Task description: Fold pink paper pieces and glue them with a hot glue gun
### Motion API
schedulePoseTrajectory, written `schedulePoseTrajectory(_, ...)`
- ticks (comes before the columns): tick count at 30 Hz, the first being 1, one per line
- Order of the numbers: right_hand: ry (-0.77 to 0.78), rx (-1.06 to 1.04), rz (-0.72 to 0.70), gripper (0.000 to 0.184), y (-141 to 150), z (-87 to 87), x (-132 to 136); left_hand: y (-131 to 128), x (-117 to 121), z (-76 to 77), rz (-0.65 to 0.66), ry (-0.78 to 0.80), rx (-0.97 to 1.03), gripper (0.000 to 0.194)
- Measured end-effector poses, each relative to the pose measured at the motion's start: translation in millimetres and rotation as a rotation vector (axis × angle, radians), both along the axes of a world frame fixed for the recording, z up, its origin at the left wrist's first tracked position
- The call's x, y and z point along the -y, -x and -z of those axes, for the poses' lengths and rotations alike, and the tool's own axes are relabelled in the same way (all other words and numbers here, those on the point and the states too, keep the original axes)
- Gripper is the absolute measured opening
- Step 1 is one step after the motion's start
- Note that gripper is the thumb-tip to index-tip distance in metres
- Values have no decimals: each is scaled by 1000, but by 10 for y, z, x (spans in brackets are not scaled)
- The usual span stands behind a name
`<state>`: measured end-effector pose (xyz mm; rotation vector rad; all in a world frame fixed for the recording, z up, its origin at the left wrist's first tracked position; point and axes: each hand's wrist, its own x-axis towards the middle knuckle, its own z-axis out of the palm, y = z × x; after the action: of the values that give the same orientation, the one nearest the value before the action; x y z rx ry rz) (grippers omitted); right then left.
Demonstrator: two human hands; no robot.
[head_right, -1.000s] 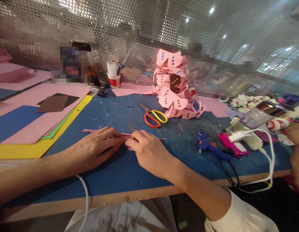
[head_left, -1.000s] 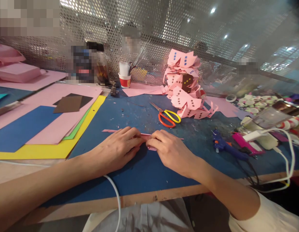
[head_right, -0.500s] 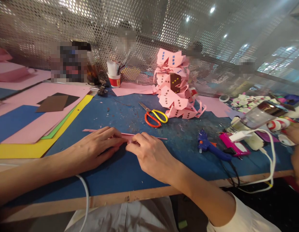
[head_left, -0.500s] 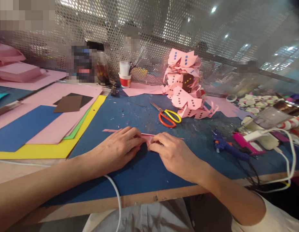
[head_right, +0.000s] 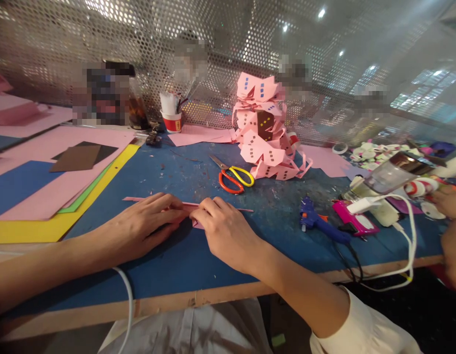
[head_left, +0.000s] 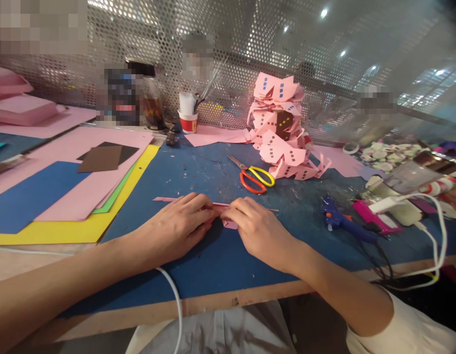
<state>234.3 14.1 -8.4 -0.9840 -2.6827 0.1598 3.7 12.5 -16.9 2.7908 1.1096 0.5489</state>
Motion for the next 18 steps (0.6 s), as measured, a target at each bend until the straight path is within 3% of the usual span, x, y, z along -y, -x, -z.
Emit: schedulePoseTrajectory(18, -9, -19, 1, 33, 6, 20, -2, -9, -13, 4, 28, -15, 95, 24)
